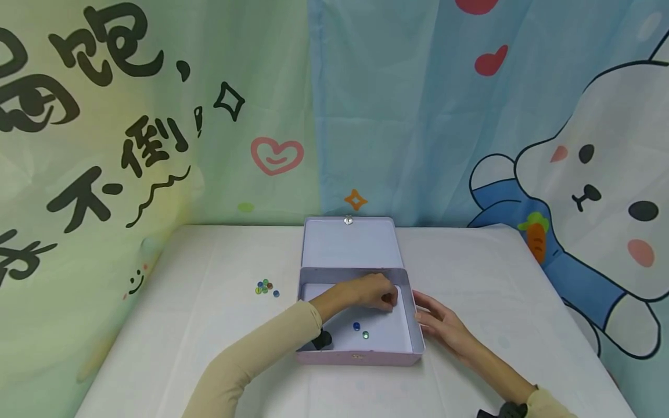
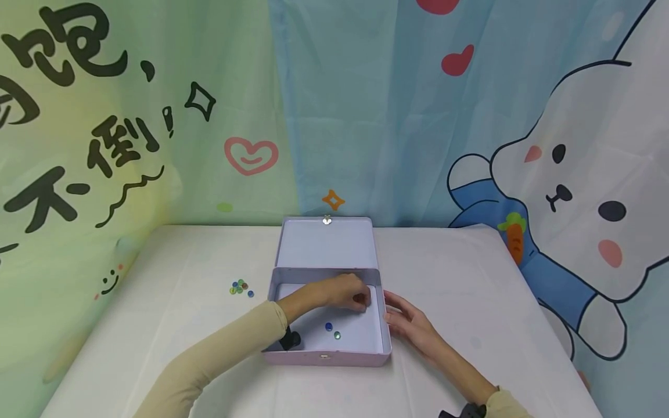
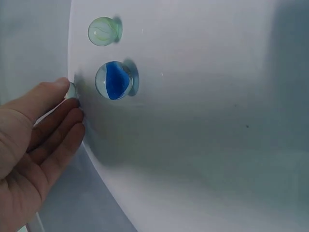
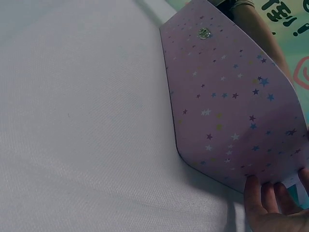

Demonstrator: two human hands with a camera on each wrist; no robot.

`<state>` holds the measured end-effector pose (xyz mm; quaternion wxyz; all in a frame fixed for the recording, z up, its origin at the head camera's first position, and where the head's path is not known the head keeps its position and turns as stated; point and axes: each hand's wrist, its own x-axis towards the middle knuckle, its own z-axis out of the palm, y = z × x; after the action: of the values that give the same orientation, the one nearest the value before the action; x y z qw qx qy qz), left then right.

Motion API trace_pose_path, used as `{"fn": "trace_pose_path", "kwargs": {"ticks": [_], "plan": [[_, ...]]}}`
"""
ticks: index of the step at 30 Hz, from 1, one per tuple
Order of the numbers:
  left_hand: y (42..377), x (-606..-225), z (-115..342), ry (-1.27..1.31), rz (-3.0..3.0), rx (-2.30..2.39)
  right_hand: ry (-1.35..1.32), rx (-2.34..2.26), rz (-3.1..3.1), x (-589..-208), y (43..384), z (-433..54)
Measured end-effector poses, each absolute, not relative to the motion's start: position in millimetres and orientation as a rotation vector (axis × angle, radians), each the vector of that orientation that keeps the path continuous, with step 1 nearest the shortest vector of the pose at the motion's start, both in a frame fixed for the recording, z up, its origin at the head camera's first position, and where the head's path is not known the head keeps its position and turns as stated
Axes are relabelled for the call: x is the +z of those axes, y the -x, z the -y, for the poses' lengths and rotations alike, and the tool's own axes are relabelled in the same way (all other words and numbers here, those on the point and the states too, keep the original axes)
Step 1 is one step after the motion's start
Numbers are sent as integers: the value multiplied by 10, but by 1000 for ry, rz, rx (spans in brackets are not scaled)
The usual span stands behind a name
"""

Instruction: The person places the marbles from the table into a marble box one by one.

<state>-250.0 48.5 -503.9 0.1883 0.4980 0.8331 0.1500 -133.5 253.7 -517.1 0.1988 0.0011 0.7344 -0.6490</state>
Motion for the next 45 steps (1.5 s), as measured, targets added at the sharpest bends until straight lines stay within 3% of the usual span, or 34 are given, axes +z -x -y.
{"fn": "trace_pose_path", "kwargs": {"ticks": [10,20,24,30,36,45], "plan": [[2479,-4678,-220,-1403,-2387,490,25,-1820,-2051,-5185,1330,-2514],[2605,-4134,774,-1270,-2447,1072,-1,-1812,-2074,-5144,1318,-2510],[2577,-4259,1270,-1040,-2534,1321,25,-1853,-2048,-5147,1319,-2509],[2368,-4768,1931,-716,-2733,1340,49,-1829,-2039,-5164,1309,-2510],[2197,-5174,2304,-694,-2914,1140,31,-1825,-2057,-5161,1318,-2529],[2095,-5350,2420,-719,-2986,954,86,-1888,-2032,-5165,1329,-2529]]}}
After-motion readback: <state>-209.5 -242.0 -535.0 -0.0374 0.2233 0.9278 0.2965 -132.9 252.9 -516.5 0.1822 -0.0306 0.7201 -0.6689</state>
